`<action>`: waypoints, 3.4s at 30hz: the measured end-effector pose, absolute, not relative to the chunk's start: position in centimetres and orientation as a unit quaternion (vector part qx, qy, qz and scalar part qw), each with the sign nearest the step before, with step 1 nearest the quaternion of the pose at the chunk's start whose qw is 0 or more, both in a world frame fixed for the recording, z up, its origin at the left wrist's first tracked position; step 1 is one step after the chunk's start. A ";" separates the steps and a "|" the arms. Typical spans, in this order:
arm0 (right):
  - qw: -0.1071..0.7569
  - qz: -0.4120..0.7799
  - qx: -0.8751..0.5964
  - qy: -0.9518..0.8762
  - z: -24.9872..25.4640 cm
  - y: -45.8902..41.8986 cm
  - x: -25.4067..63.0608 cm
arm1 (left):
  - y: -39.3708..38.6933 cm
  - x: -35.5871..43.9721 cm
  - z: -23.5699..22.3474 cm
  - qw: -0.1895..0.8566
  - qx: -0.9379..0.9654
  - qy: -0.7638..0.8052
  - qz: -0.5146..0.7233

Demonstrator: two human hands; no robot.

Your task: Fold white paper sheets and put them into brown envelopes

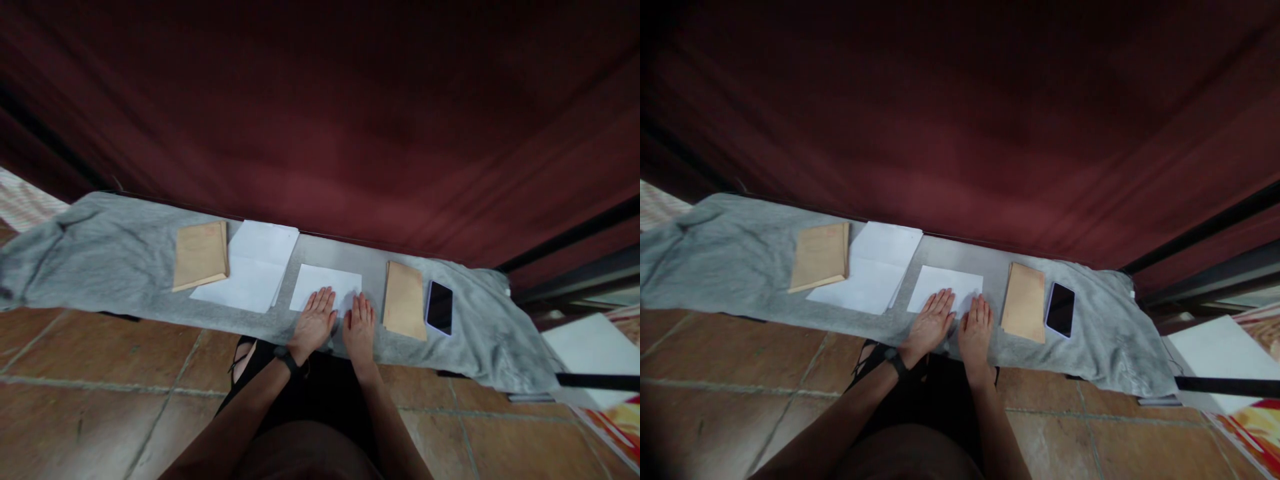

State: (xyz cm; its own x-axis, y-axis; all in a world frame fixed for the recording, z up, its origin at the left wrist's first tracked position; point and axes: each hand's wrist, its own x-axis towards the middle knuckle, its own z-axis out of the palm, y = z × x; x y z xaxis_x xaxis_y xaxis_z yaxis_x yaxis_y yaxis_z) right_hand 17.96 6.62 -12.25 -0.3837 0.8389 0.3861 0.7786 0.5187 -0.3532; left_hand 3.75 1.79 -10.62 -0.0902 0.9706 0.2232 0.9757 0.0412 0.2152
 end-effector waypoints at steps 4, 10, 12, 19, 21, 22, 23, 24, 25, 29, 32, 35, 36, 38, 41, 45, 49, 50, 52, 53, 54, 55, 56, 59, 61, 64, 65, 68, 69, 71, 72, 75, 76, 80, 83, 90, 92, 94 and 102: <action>0.251 0.074 -0.431 -0.864 -11.5 7.2 17.0 | 1.7 3.7 -10.5 0.000 -0.678 -0.721 -0.145; 0.213 0.108 -0.388 -0.890 -11.0 8.1 15.3 | 2.1 3.3 -10.8 -0.004 -0.677 -0.723 -0.133; 0.198 0.115 -0.388 -0.893 -11.0 8.4 14.9 | 2.4 3.0 -10.7 -0.006 -0.677 -0.725 -0.127; 0.166 0.108 -0.407 -0.892 -10.9 9.1 14.0 | 3.5 2.3 -10.4 -0.003 -0.659 -0.743 -0.120; 0.166 0.098 -0.416 -0.888 -10.9 9.1 13.8 | 3.7 2.3 -10.7 0.000 -0.646 -0.753 -0.124; 0.167 0.093 -0.422 -0.886 -11.0 9.0 13.7 | 3.7 2.3 -10.8 0.002 -0.640 -0.758 -0.127; 0.169 0.089 -0.428 -0.883 -11.0 9.0 13.6 | 3.7 2.3 -11.0 0.004 -0.634 -0.762 -0.131; 0.170 0.086 -0.434 -0.880 -11.1 9.0 13.6 | 3.8 2.3 -11.1 0.006 -0.628 -0.766 -0.136; 0.172 0.083 -0.439 -0.878 -11.1 8.9 13.5 | 3.8 2.3 -11.2 0.006 -0.624 -0.769 -0.140; 0.187 0.072 -0.455 -0.868 -11.4 8.8 13.4 | 3.8 2.0 -11.3 0.005 -0.612 -0.777 -0.149; 0.206 0.061 -0.465 -0.859 -11.6 8.8 13.4 | 3.7 1.5 -11.3 0.005 -0.592 -0.791 -0.151; 0.213 0.052 -0.477 -0.851 -11.9 8.9 13.5 | 3.5 1.1 -11.2 0.008 -0.577 -0.803 -0.150; 0.211 0.050 -0.483 -0.849 -12.0 8.9 13.5 | 3.4 1.0 -11.2 0.011 -0.575 -0.804 -0.148; 0.209 0.045 -0.493 -0.844 -12.2 8.9 13.6 | 3.3 0.9 -11.2 0.019 -0.572 -0.807 -0.146; 0.216 0.040 -0.499 -0.838 -12.5 8.8 14.0 | 3.1 0.8 -11.3 0.028 -0.557 -0.817 -0.147; 0.226 0.030 -0.501 -0.835 -12.6 8.7 14.5 | 3.0 0.9 -11.2 0.031 -0.544 -0.827 -0.137; 0.222 0.019 -0.506 -0.833 -12.6 8.6 15.0 | 2.9 1.0 -11.0 0.028 -0.534 -0.836 -0.127; 0.221 0.017 -0.508 -0.832 -12.7 8.6 15.0 | 2.9 1.0 -11.0 0.029 -0.530 -0.838 -0.128; 0.224 0.014 -0.511 -0.830 -12.8 8.6 15.1 | 2.8 1.0 -11.0 0.032 -0.522 -0.841 -0.136; 0.226 0.012 -0.513 -0.828 -12.9 8.6 15.2 | 2.7 1.0 -11.1 0.035 -0.519 -0.843 -0.141; 0.229 0.011 -0.514 -0.827 -12.9 8.6 15.3 | 2.7 1.0 -11.1 0.037 -0.515 -0.843 -0.146; 0.231 0.008 -0.513 -0.827 -13.0 8.6 15.3 | 2.6 1.0 -11.2 0.040 -0.513 -0.844 -0.153; 0.231 0.005 -0.513 -0.827 -13.1 8.6 15.4 | 2.6 1.0 -11.3 0.042 -0.511 -0.843 -0.159; 0.223 0.000 -0.513 -0.829 -13.2 8.6 15.7 | 2.5 1.0 -11.5 0.050 -0.507 -0.842 -0.178; 0.221 0.000 -0.516 -0.828 -13.2 8.5 15.9 | 2.4 1.0 -11.7 0.056 -0.503 -0.842 -0.187; 0.224 0.001 -0.517 -0.826 -13.1 8.4 16.1 | 2.4 1.0 -11.8 0.059 -0.501 -0.843 -0.188; 0.225 0.000 -0.517 -0.826 -13.1 8.4 16.2 | 2.4 1.0 -11.8 0.057 -0.501 -0.843 -0.186; 0.220 -0.003 -0.519 -0.826 -13.0 8.3 16.3 | 2.3 1.1 -11.6 0.053 -0.502 -0.845 -0.176; 0.217 -0.003 -0.521 -0.825 -13.0 8.3 16.3 | 2.3 1.1 -11.5 0.053 -0.501 -0.846 -0.173; 0.209 -0.003 -0.525 -0.825 -12.9 8.2 16.3 | 2.3 1.2 -11.3 0.054 -0.500 -0.847 -0.169; 0.205 -0.002 -0.527 -0.825 -12.9 8.2 16.3 | 2.3 1.2 -11.2 0.055 -0.501 -0.848 -0.167; 0.197 0.000 -0.529 -0.826 -12.7 8.2 16.3 | 2.3 1.2 -11.1 0.055 -0.503 -0.848 -0.159; 0.196 0.001 -0.529 -0.826 -12.7 8.2 16.4 | 2.3 1.2 -11.1 0.053 -0.503 -0.848 -0.158; 0.199 -0.001 -0.527 -0.826 -12.5 8.2 16.4 | 2.3 1.2 -11.2 0.042 -0.501 -0.849 -0.162; 0.202 -0.003 -0.528 -0.825 -12.5 8.1 16.4 | 2.3 1.2 -11.1 0.037 -0.499 -0.850 -0.162; 0.200 -0.007 -0.529 -0.825 -12.4 8.1 16.3 | 2.1 1.1 -10.7 0.029 -0.515 -0.844 -0.147; 0.200 -0.005 -0.529 -0.825 -12.3 8.1 16.3 | 2.1 1.1 -10.7 0.024 -0.514 -0.845 -0.146; 0.200 -0.002 -0.530 -0.824 -12.3 8.1 16.4 | 2.0 1.1 -10.6 0.021 -0.516 -0.843 -0.149; 0.219 0.020 -0.528 -0.820 -12.5 8.2 16.4 | 1.8 1.0 -10.1 0.021 -0.613 -0.773 -0.159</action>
State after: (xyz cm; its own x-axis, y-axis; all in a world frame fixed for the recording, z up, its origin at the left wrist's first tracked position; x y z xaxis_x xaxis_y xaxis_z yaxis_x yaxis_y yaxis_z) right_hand 16.36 8.16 -12.49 -0.3465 0.8751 0.3379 0.8578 0.4414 -0.2633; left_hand 1.00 1.82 -10.14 -0.2469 0.9421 0.2269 0.9552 0.1972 0.2206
